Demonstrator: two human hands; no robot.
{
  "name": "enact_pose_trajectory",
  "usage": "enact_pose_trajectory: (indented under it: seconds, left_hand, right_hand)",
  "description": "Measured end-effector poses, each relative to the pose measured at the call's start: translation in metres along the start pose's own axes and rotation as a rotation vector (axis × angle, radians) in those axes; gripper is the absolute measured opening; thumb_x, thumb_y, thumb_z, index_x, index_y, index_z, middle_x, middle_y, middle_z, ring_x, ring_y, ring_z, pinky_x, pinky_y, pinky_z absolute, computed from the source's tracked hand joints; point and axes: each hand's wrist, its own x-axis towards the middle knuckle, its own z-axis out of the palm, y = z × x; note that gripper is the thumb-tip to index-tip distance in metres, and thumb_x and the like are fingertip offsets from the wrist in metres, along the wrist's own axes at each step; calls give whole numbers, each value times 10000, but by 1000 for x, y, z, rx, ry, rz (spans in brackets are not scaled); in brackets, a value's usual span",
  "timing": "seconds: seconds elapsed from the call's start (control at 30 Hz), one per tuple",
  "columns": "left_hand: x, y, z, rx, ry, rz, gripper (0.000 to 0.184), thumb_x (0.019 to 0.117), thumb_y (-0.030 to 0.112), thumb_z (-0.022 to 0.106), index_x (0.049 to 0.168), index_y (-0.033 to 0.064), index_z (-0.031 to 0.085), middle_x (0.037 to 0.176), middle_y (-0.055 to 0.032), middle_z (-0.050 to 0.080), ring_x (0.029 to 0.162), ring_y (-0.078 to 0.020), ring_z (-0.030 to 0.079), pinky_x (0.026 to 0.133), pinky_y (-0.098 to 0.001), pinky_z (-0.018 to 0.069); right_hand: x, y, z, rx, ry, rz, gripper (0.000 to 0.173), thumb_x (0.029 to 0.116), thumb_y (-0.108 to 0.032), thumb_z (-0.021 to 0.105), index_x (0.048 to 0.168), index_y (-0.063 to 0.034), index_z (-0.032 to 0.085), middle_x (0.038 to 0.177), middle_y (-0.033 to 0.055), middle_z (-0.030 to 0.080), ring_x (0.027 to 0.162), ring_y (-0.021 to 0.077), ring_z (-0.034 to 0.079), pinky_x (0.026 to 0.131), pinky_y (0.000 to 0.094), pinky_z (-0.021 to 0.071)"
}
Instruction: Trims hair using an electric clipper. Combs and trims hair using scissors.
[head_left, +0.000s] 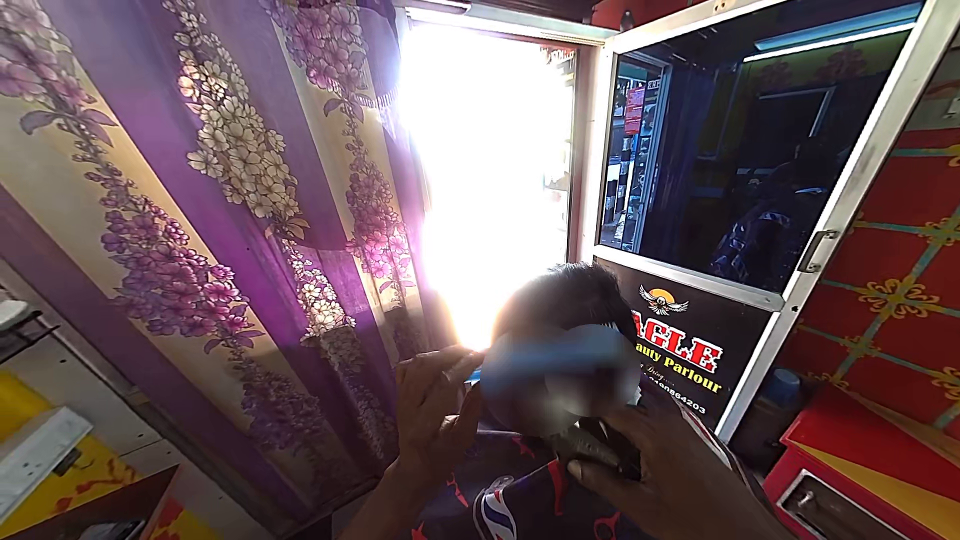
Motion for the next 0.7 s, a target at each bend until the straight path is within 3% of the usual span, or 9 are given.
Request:
enact_pose_trajectory:
  seconds: [0.07, 0.2, 0.4, 0.5, 0.6, 0.7]
  left_hand:
    - [9, 2, -8, -25, -63, -69, 250, 1009, 378, 634, 1204, 236, 699, 1176, 67, 701, 1091, -63, 622, 968, -320, 460]
    - [20, -10, -20, -26, -278, -63, 253, 1052, 350, 531, 1062, 229, 753, 907, 121, 728, 786, 9, 613, 838, -334, 441]
    - [6, -23, -23, -42, -426, -46, 268, 1052, 375, 530, 1043, 248, 767, 851, 137, 719, 736, 13, 603, 816, -333, 431]
    - [-1, -29, -28, -91, -488, -46, 278, 1055, 406, 525, 1058, 281, 773, 934, 141, 740, 804, 18, 623, 854, -361, 424]
    - [-4, -37, -32, -155, -545, -73, 284, 1010, 487, 579, 1168, 333, 759, 1115, 154, 722, 998, 4, 635, 958, -413, 429]
    - [-3, -40, -30, -169, -510, -97, 284, 952, 489, 657, 1171, 340, 760, 1156, 159, 708, 1069, -23, 624, 968, -403, 453]
  right_hand:
    - [-10, 2, -3, 120, -121, 15, 563, 912, -515, 715, 1355, -171, 657, 1069, 39, 758, 905, 176, 733, 759, 447, 618]
    - [-29, 3, -16, 159, -222, 89, 607, 920, -479, 738, 1398, -121, 629, 1158, 76, 747, 1014, 201, 727, 865, 455, 601]
    - [-41, 5, -40, 180, -205, 124, 602, 927, -412, 757, 1413, -85, 614, 1194, 99, 738, 1050, 200, 719, 904, 454, 592]
    - [-45, 6, -53, 210, -172, 144, 614, 927, -386, 770, 1413, -52, 602, 1212, 116, 727, 1059, 191, 716, 922, 430, 597]
    - [-47, -1, -59, 234, -52, 227, 619, 923, -348, 780, 1415, -25, 586, 1205, 129, 722, 994, 186, 726, 848, 405, 622]
    - [-42, -3, -52, 150, 83, 287, 613, 923, -412, 759, 1398, -63, 590, 1158, 76, 736, 929, 162, 729, 771, 401, 630]
